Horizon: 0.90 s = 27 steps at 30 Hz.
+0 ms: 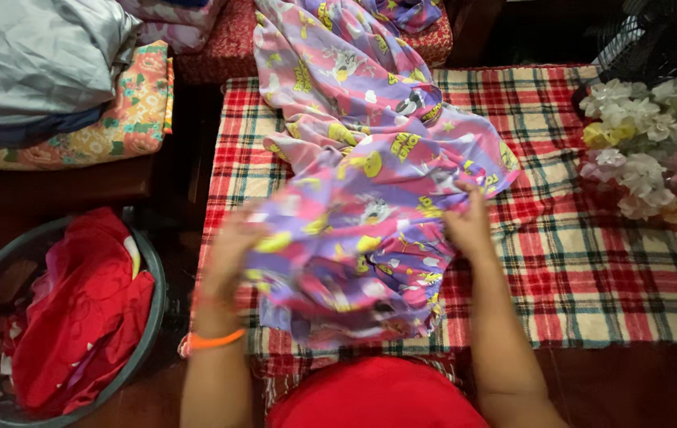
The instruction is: The person folds a large cartoon-printed sheet on a plaid-covered surface. They repeatedly spread, align, and fold the sheet into a compact rectangle, smoothing it with both hands throughout the process.
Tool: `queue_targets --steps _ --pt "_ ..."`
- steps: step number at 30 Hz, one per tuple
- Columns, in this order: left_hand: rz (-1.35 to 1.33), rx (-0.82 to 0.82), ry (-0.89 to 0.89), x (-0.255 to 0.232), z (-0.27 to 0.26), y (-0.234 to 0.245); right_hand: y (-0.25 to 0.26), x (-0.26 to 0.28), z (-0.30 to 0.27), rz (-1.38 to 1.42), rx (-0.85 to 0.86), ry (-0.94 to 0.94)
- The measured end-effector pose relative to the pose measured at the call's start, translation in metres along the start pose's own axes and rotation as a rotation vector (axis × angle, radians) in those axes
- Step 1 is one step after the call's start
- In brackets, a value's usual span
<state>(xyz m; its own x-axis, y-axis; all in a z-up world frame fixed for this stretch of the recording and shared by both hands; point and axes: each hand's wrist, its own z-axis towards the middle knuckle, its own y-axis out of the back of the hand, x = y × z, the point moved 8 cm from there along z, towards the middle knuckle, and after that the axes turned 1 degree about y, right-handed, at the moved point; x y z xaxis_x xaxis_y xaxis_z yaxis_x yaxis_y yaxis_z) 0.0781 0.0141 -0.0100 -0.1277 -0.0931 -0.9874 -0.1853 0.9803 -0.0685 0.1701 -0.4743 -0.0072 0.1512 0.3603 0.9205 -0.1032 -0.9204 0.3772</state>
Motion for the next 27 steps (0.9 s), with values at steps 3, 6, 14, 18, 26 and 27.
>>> queue_targets --steps 3,6,14,18,26,27 --pt "-0.205 -0.218 -0.417 -0.053 -0.072 0.088 0.037 -0.005 0.000 0.214 -0.003 0.079" --pt "0.133 -0.371 -0.843 -0.123 -0.184 0.130 0.066 -0.021 -0.004 0.027 0.119 -0.013" --pt "0.280 0.044 -0.421 -0.134 -0.133 0.021 0.113 0.040 0.003 -0.338 -0.442 0.481" --pt "0.253 0.169 -0.397 -0.124 -0.107 -0.034 0.087 0.082 -0.029 -0.361 -0.210 0.531" --pt "0.344 0.268 -0.329 -0.103 -0.087 -0.078 -0.055 0.110 -0.107 -0.195 0.446 0.419" --pt "0.394 0.279 -0.347 -0.105 -0.087 -0.083 -0.067 0.112 -0.107 -0.276 0.450 0.470"
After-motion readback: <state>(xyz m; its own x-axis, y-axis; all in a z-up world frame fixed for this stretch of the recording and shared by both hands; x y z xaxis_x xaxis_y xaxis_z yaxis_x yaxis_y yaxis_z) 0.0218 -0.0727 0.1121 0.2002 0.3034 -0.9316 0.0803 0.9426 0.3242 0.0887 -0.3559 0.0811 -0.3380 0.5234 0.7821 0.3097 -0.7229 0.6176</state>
